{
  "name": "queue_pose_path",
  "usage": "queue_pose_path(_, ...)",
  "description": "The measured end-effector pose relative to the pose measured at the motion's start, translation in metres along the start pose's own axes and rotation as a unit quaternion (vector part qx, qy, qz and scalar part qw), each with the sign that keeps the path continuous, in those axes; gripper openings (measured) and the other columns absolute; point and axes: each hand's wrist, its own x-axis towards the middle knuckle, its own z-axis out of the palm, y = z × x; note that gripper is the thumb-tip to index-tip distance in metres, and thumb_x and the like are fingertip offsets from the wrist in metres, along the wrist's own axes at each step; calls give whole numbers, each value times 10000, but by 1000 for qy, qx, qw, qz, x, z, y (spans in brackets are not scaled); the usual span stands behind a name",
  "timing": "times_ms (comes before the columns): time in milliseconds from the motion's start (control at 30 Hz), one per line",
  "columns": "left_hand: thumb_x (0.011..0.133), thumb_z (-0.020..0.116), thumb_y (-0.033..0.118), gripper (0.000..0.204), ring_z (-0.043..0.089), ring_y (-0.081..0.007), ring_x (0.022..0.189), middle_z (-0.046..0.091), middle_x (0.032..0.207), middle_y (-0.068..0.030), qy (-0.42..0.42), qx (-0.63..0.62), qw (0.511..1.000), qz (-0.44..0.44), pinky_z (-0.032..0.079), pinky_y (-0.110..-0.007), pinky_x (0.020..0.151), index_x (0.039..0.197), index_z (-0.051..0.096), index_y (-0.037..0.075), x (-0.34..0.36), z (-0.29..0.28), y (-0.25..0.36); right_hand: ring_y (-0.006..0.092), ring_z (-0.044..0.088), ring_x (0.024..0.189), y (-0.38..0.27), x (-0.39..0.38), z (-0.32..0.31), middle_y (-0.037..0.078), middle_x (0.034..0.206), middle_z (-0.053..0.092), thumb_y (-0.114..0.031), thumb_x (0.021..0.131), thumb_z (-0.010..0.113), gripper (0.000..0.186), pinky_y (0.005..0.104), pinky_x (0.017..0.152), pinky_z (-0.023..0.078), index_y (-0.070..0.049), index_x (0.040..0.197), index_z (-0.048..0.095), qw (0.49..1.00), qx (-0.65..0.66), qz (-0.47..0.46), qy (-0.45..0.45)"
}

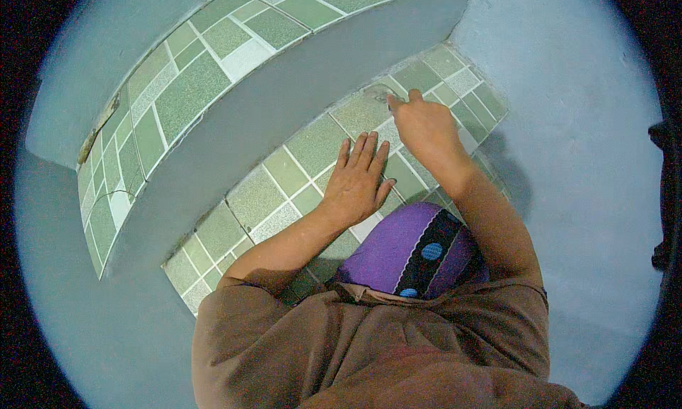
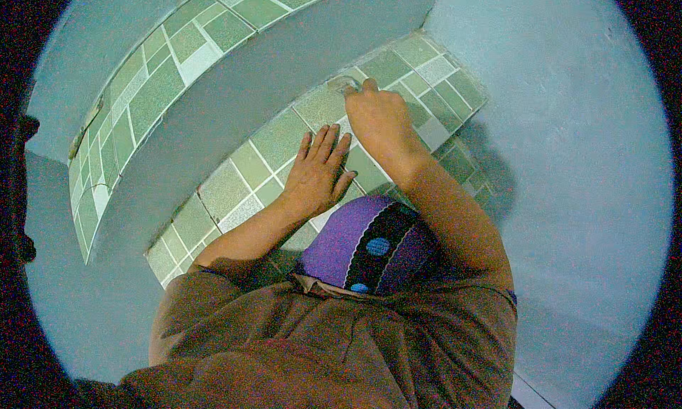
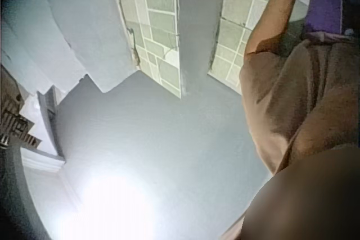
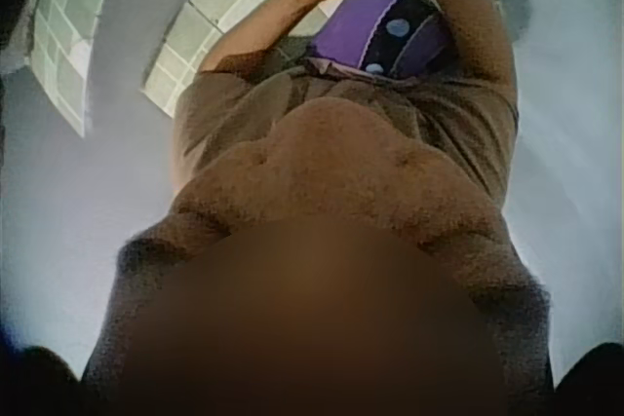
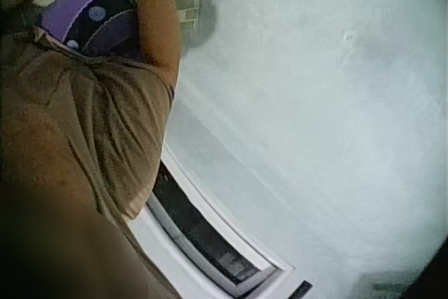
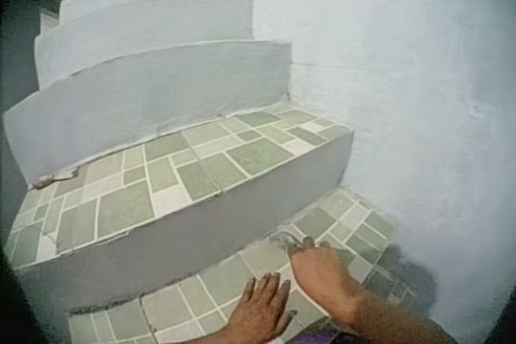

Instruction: The person uses a small metal tool to press grout into the joints between green and white tiles on a staircase. They work methodically along the stair treads and risers, smoothing the grout lines with the tool.

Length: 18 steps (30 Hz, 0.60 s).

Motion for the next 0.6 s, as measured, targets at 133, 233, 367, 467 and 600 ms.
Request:
queue_pose_path(133,921,521,384,666,252,-390,1397,287,1482,-261,4,7,1000,7,161,-521,1153,1425,329,-6,1,-1,0,320,678,702,3,1,4,184,920,629,-104,841,545,371,396,581,547,-70,1204,610,999,26,17,7)
queue_pose_path(233,920,522,388,677,254,-390,1396,288,1480,-263,0,13,1000,9,166,-521,1151,1426,324,-16,0,-2,0,327,670,700,6,-5,6,179,914,624,-149,874,539,362,410,591,541,-117,1228,609,998,51,45,7)
queue_pose_path(367,911,540,399,684,252,-405,1396,283,1492,-254,-12,-3,1000,4,147,-509,1161,1432,326,11,3,-2,-3,333,676,732,16,-28,11,183,927,620,-187,894,537,301,418,609,550,-155,1172,648,990,107,92,21)
queue_pose_path(467,911,540,401,695,251,-412,1394,286,1489,-257,7,-18,1000,-13,149,-501,1163,1433,315,2,12,0,-8,350,653,794,31,-46,17,177,942,615,-263,920,543,305,450,679,532,-225,1206,639,956,239,161,44)
queue_pose_path(600,915,535,413,720,251,-413,1393,279,1486,-269,18,27,999,-40,162,-488,1164,1437,291,-19,34,3,-21,374,623,881,53,-68,30,173,960,628,-282,931,548,323,461,762,501,-225,1241,621,911,344,203,100)
